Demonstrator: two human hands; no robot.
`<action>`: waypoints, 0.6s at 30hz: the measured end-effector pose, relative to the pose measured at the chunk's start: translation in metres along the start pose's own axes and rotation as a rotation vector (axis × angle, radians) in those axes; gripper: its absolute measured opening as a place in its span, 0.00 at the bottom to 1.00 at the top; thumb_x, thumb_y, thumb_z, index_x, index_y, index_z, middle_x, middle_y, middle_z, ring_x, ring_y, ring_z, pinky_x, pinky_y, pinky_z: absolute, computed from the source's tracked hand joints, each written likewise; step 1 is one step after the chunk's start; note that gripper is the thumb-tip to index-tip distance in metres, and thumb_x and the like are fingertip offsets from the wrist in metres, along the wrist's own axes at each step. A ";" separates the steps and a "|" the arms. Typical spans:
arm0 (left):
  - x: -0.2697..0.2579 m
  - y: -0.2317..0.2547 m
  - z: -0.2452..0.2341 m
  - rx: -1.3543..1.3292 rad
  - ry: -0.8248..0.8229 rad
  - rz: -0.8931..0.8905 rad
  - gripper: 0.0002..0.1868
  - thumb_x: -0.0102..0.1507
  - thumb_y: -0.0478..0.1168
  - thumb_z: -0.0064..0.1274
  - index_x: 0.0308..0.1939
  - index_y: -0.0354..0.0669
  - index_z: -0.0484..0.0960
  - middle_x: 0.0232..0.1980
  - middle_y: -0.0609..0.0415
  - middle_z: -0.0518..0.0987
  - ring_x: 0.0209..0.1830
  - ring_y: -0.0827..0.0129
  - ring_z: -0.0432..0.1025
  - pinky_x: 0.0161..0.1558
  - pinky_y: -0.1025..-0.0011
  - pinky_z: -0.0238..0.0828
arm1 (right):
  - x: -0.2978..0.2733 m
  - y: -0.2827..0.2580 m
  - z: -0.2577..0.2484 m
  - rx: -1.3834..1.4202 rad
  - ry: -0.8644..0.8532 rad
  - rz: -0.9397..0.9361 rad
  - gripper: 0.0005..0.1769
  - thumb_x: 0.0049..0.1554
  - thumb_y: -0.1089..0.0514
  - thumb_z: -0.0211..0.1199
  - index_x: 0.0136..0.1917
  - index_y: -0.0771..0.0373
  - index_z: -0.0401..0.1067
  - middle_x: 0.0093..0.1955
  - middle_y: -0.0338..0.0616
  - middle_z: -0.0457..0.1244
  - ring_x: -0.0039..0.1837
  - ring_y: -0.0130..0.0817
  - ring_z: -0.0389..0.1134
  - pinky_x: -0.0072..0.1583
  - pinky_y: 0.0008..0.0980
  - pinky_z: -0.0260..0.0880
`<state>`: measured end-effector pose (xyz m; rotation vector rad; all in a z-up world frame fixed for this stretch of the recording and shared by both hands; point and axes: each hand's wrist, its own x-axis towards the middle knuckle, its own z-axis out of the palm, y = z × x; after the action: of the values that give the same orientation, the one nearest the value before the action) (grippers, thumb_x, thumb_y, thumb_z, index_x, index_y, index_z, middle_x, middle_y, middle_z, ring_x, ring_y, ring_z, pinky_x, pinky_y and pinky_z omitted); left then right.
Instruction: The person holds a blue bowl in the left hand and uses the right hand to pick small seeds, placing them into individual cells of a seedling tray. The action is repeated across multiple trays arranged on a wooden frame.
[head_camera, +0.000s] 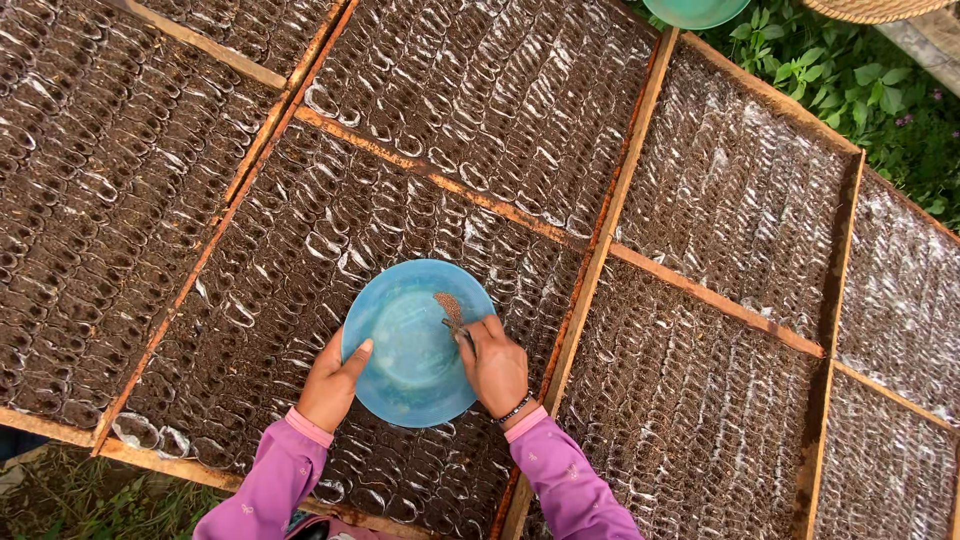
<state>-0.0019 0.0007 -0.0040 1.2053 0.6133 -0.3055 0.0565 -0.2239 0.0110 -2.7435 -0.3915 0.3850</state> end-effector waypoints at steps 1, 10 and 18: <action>0.001 0.000 -0.001 0.000 0.000 0.004 0.20 0.68 0.32 0.38 0.65 0.38 0.70 0.50 0.48 0.79 0.46 0.67 0.71 0.56 0.56 0.68 | 0.003 0.009 0.003 -0.001 0.003 -0.002 0.09 0.58 0.51 0.57 0.46 0.58 0.72 0.44 0.39 0.59 0.36 0.48 0.70 0.38 0.42 0.73; -0.009 0.011 -0.010 0.002 0.034 0.028 0.19 0.68 0.32 0.38 0.64 0.39 0.71 0.47 0.50 0.79 0.43 0.70 0.69 0.53 0.59 0.69 | 0.045 0.083 0.004 0.422 0.226 0.297 0.08 0.58 0.57 0.63 0.43 0.65 0.74 0.42 0.48 0.61 0.45 0.48 0.69 0.48 0.40 0.67; -0.019 0.004 -0.015 0.040 0.021 -0.017 0.26 0.64 0.39 0.41 0.68 0.44 0.66 0.63 0.51 0.74 0.62 0.62 0.70 0.63 0.64 0.67 | 0.033 0.079 0.012 0.413 0.229 0.347 0.12 0.55 0.49 0.62 0.44 0.58 0.78 0.48 0.45 0.66 0.50 0.37 0.69 0.52 0.41 0.71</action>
<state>-0.0186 0.0144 0.0070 1.2432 0.6389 -0.3211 0.1008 -0.2815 -0.0358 -2.4029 0.2074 0.2018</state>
